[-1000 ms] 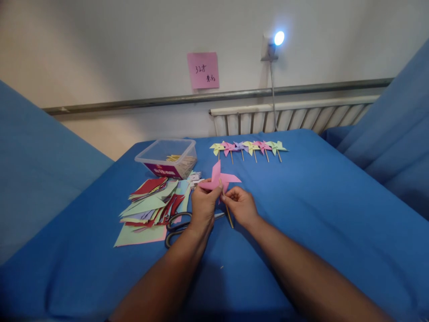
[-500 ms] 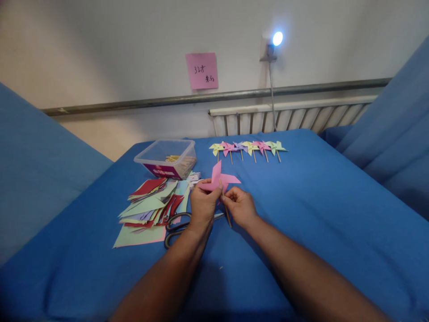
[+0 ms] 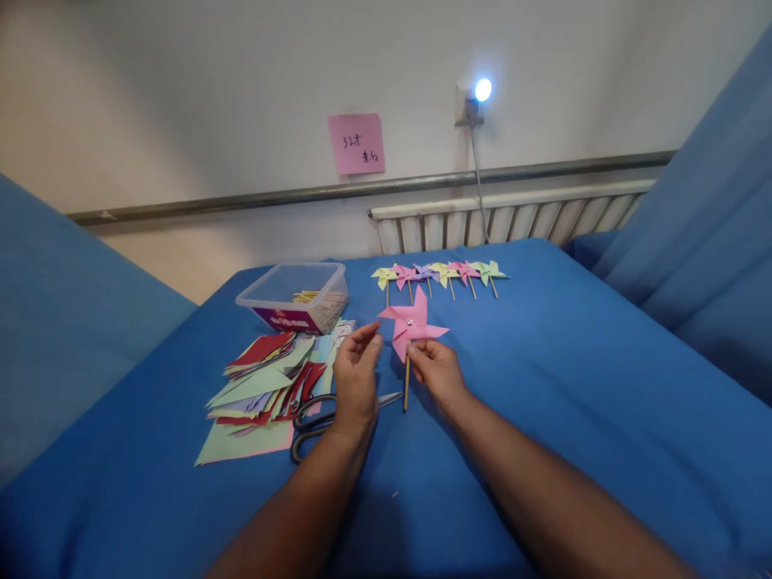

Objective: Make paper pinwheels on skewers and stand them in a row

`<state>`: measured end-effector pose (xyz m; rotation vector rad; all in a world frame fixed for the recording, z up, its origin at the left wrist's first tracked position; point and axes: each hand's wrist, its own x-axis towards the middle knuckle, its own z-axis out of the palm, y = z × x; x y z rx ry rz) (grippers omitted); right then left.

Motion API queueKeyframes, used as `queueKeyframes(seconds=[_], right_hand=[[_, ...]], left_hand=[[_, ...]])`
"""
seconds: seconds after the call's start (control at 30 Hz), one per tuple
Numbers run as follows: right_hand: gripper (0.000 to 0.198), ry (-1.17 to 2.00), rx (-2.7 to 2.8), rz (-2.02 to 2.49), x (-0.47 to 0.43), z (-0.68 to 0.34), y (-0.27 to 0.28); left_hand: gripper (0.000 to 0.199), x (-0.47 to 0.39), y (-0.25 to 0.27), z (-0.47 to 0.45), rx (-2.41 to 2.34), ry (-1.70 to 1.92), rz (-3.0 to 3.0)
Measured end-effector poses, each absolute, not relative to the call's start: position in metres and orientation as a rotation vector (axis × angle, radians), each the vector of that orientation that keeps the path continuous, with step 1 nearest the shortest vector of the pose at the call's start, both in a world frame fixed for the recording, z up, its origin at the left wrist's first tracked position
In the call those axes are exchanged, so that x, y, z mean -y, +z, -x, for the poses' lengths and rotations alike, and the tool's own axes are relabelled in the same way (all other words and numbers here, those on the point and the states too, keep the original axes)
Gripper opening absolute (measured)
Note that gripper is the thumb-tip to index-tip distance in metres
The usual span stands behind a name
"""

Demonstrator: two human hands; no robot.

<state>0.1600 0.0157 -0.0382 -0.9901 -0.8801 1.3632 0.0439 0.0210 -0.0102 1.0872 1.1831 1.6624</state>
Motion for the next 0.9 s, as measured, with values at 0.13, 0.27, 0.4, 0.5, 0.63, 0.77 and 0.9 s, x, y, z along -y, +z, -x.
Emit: queueKeyframes(seconds=[0.13, 0.27, 0.4, 0.5, 0.63, 0.77, 0.9], right_hand=[[0.035, 1.407, 0.888, 0.96, -0.014, -0.161, -0.039], [0.036, 1.412, 0.941, 0.974, -0.014, -0.158, -0.041], [0.039, 1.429, 0.998, 1.012, -0.012, -0.153, -0.039], [0.04, 1.432, 1.011, 1.016, -0.011, -0.15, -0.037], [0.04, 1.447, 1.003, 1.011, -0.01, -0.148, -0.038], [0.041, 1.468, 0.988, 1.012, -0.01, -0.148, -0.04], [0.039, 1.398, 0.973, 0.984, -0.012, -0.149, -0.045]], left_hand=[[0.034, -0.03, -0.014, -0.037, -1.268, 1.691, -0.917], [0.037, -0.033, -0.019, -0.041, -1.18, 1.51, -0.81], [0.035, -0.029, -0.021, -0.046, -1.103, 1.454, -0.81], [0.033, -0.027, -0.021, -0.047, -1.111, 1.454, -0.824], [0.031, -0.028, -0.022, -0.046, -1.133, 1.461, -0.817], [0.031, -0.028, -0.022, -0.045, -1.129, 1.473, -0.825], [0.03, -0.027, -0.02, -0.044, -1.086, 1.468, -0.814]])
